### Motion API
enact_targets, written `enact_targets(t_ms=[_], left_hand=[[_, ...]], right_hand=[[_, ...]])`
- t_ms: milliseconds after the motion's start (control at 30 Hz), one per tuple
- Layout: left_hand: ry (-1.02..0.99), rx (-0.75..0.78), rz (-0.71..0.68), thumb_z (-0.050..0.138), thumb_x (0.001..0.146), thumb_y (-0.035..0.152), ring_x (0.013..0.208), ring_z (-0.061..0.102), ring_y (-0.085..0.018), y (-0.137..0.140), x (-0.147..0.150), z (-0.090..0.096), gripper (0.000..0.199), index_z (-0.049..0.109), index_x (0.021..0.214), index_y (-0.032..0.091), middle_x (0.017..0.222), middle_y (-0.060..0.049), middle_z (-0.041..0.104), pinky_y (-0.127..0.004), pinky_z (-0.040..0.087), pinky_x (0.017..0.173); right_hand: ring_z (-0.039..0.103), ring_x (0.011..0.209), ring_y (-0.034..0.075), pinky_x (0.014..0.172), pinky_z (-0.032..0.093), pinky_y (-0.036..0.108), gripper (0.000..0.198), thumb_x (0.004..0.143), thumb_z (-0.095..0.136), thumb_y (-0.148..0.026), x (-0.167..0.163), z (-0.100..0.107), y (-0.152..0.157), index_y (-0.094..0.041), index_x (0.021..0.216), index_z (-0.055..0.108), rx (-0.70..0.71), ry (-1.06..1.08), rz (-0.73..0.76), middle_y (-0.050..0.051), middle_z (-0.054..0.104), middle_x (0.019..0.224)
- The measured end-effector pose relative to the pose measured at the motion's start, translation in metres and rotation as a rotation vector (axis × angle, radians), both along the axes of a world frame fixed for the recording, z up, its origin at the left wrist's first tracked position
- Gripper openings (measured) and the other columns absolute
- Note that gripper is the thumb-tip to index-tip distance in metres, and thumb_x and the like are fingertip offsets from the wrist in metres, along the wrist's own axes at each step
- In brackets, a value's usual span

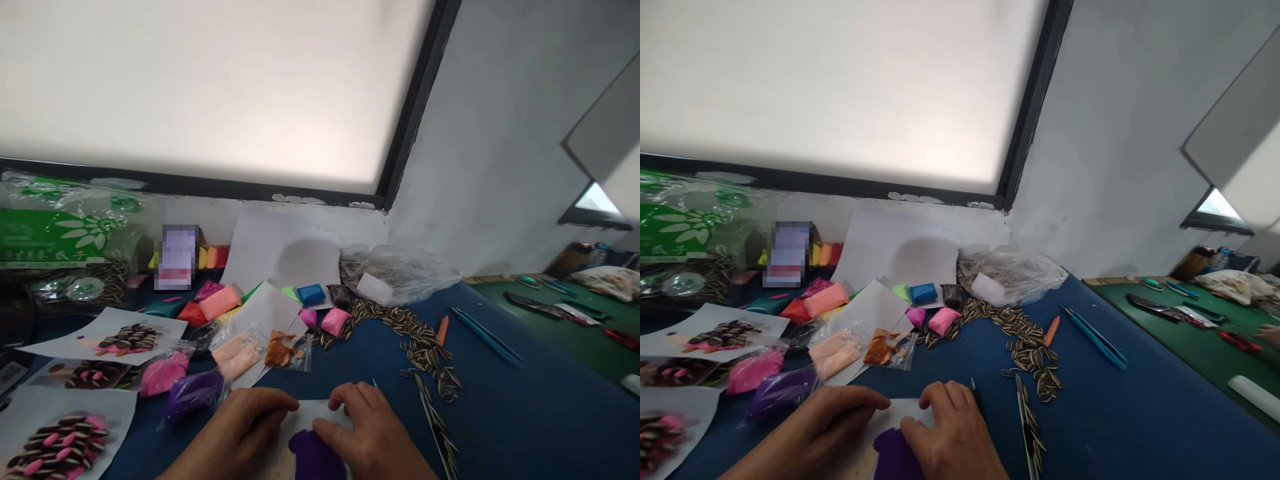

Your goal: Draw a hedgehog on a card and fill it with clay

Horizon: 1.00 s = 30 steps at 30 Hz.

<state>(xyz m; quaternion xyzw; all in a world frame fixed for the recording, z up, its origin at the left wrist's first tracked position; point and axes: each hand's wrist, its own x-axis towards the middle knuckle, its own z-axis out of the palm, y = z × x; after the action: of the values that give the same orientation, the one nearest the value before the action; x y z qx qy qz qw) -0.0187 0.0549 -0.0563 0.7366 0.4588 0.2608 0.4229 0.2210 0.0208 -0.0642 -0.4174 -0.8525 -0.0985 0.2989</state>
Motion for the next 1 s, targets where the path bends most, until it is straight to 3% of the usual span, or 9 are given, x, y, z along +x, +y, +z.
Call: enact_targets(t_ms=[167, 333, 433, 567, 667, 800, 1000], left_hand=[[0.02, 0.014, -0.04, 0.054, 0.093, 0.031, 0.077, 0.071, -0.019, 0.002, -0.003, -0.006, 0.031, 0.081, 0.107, 0.028, 0.089, 0.0, 0.08, -0.022, 0.055, 0.071], [0.007, 0.013, -0.022, 0.054, 0.094, 0.033, 0.096, 0.074, -0.023, 0.004, -0.005, -0.012, 0.031, 0.08, 0.108, 0.027, 0.106, -0.002, 0.082, -0.027, 0.057, 0.085], [0.007, 0.035, -0.023, 0.054, 0.093, 0.031, 0.097, 0.074, -0.024, 0.003, -0.005, -0.012, 0.031, 0.08, 0.109, 0.027, 0.106, -0.001, 0.082, -0.029, 0.056, 0.088], [0.027, 0.056, -0.051, 0.054, 0.094, 0.031, 0.088, 0.073, -0.021, 0.004, -0.005, -0.014, 0.03, 0.08, 0.108, 0.027, 0.1, -0.001, 0.082, -0.026, 0.056, 0.082], [0.041, 0.074, -0.05, 0.053, 0.094, 0.03, 0.088, 0.073, -0.021, 0.004, -0.005, -0.016, 0.03, 0.079, 0.109, 0.027, 0.101, -0.002, 0.082, -0.025, 0.056, 0.078], [0.048, 0.119, -0.07, 0.051, 0.095, 0.026, 0.078, 0.072, -0.019, 0.004, -0.003, -0.009, 0.03, 0.08, 0.106, 0.024, 0.094, -0.002, 0.081, -0.024, 0.053, 0.07], [0.078, 0.242, -0.116, 0.047, 0.096, 0.024, 0.062, 0.064, -0.015, 0.004, 0.003, -0.004, 0.033, 0.08, 0.096, 0.023, 0.077, -0.001, 0.074, -0.022, 0.045, 0.058]], right_hand=[[0.052, 0.074, 0.019, 0.066, 0.041, 0.029, 0.006, 0.094, 0.072, -0.03, -0.005, -0.021, 0.001, -0.03, 0.089, 0.074, 0.028, 0.0, -0.025, 0.002, 0.059, 0.085], [0.058, 0.081, 0.02, 0.069, 0.048, 0.029, 0.002, 0.094, 0.074, -0.033, -0.007, -0.021, 0.001, -0.032, 0.096, 0.075, 0.033, -0.001, -0.037, 0.004, 0.065, 0.094], [0.062, 0.091, 0.022, 0.075, 0.052, 0.031, 0.002, 0.094, 0.074, -0.033, -0.011, -0.026, 0.002, -0.032, 0.096, 0.075, 0.057, -0.003, -0.036, 0.004, 0.069, 0.103], [0.065, 0.096, 0.024, 0.081, 0.056, 0.034, 0.009, 0.095, 0.073, -0.038, -0.016, -0.042, 0.004, -0.03, 0.091, 0.075, 0.019, 0.014, -0.147, 0.004, 0.071, 0.102], [0.068, 0.095, 0.024, 0.082, 0.059, 0.035, 0.017, 0.096, 0.071, -0.045, -0.018, -0.048, 0.005, -0.03, 0.103, 0.075, -0.054, 0.051, -0.208, 0.005, 0.073, 0.101], [0.07, 0.096, 0.025, 0.082, 0.061, 0.035, 0.026, 0.097, 0.069, -0.049, -0.017, -0.044, 0.004, -0.029, 0.112, 0.074, -0.053, 0.123, -0.188, 0.006, 0.074, 0.103], [0.066, 0.11, 0.027, 0.088, 0.059, 0.039, 0.01, 0.098, 0.07, -0.038, -0.005, -0.026, 0.0, -0.032, 0.098, 0.078, 0.03, -0.04, -0.036, 0.007, 0.073, 0.121]])
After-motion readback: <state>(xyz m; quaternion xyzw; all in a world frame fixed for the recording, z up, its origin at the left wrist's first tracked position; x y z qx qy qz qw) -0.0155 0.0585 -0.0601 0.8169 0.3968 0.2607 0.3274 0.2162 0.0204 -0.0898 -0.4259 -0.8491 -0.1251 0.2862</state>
